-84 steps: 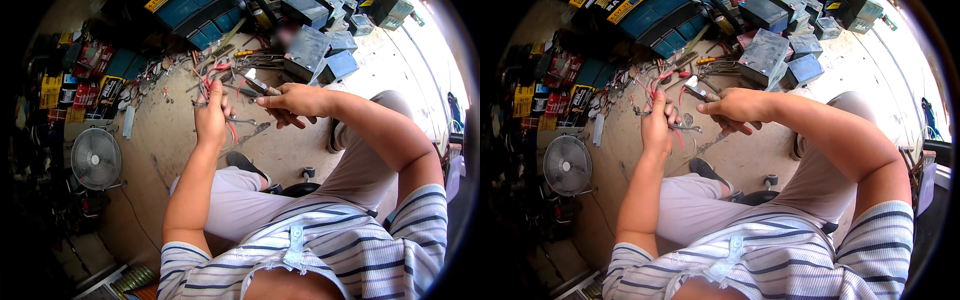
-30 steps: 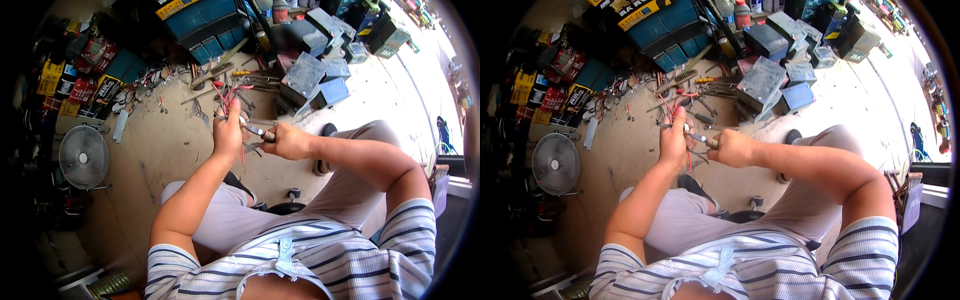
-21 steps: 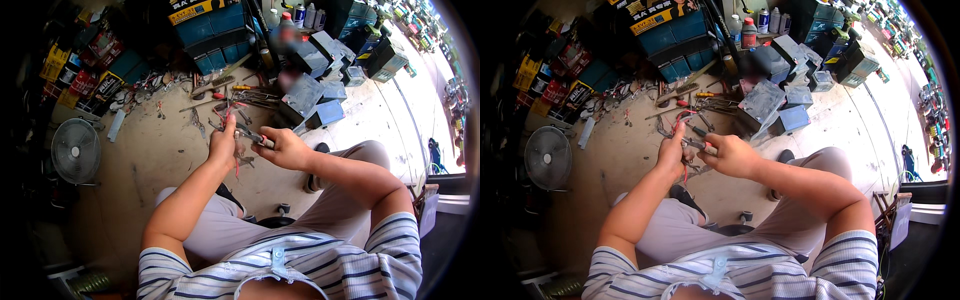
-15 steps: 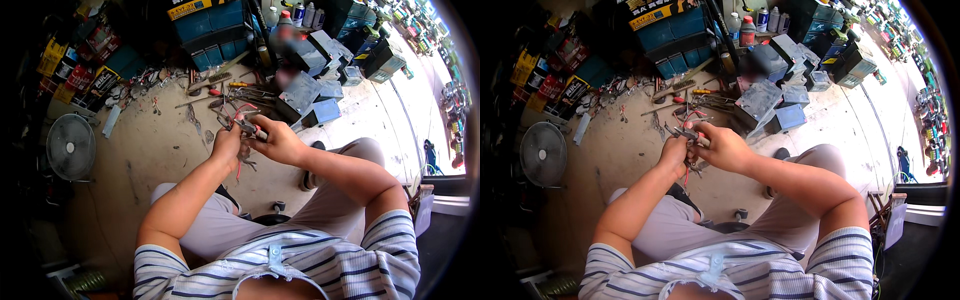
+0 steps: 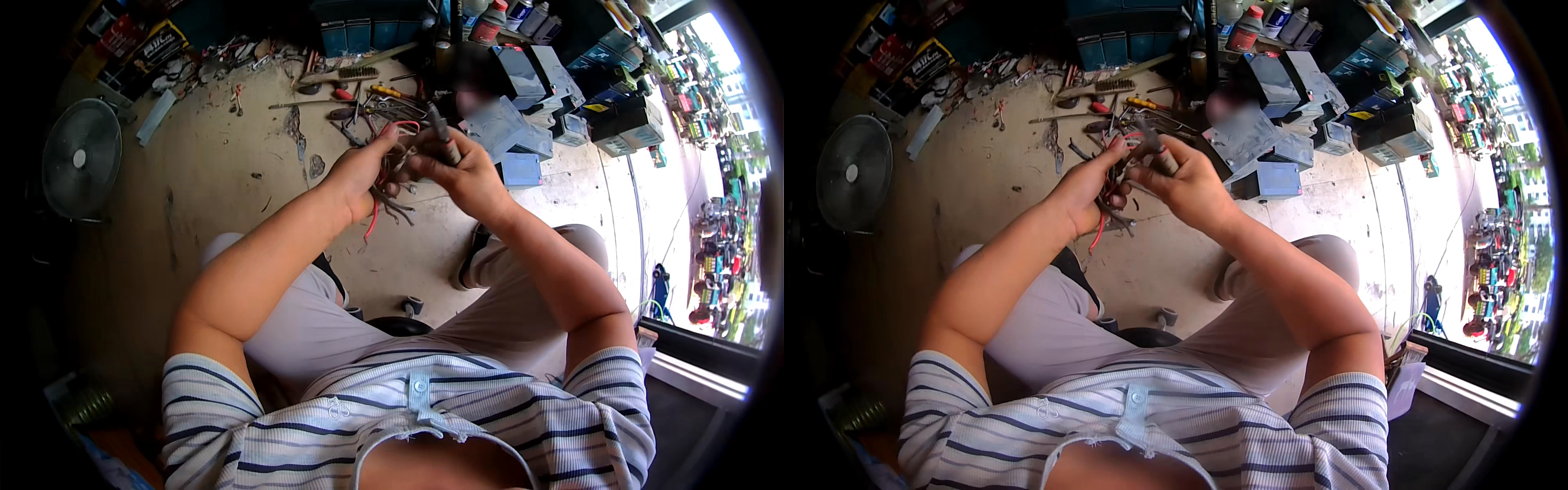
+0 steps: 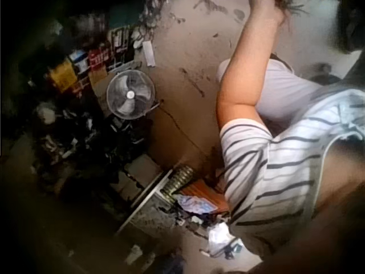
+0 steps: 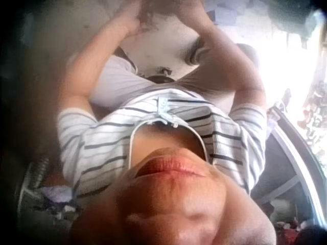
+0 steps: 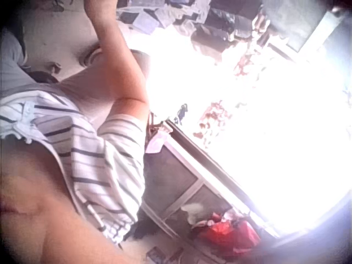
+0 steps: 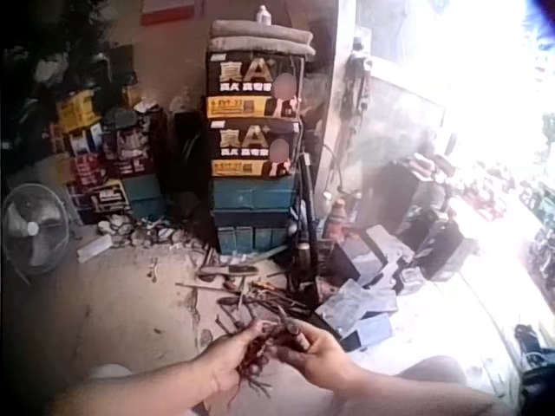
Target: The person sits on the floor in a cluttered workshop and uses pliers to strip the insulation from red and black wires. They then connect the stripped wires to a small white connector and test the connection against a metal box.
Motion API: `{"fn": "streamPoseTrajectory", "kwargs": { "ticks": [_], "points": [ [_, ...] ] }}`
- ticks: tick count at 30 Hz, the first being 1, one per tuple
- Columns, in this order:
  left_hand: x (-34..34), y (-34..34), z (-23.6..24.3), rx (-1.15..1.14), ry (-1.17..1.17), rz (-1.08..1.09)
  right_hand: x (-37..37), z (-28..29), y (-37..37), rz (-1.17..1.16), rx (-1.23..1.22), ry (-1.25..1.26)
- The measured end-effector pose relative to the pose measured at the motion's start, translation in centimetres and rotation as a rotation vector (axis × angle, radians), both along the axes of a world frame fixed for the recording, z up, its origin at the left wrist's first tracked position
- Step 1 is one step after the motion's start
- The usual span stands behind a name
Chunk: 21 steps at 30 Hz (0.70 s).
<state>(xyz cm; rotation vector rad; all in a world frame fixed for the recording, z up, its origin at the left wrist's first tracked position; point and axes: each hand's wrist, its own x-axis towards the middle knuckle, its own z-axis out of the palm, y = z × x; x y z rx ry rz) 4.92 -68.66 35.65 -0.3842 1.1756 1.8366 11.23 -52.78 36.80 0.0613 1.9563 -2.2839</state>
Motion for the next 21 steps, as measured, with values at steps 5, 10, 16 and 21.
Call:
{"fn": "streamPoseTrajectory", "kwargs": {
  "ticks": [5,10,16,21],
  "points": [
    [-0.2,-0.5,-0.3,0.01,0.041,0.024,0.2,2.3,0.4,-0.135,0.09,-0.133],
    [-0.3,-0.6,-0.2,-0.013,0.106,0.028,0.0,1.9,1.2,-0.146,0.165,-0.079],
    [-0.8,-0.8,-0.3,0.081,0.17,-0.01,0.3,2.1,2.0,-0.12,0.167,-0.121],
    [-1.3,-1.0,-0.2,0.237,0.164,-0.061,0.7,2.9,2.0,0.015,0.21,-0.123]
  ]
}}
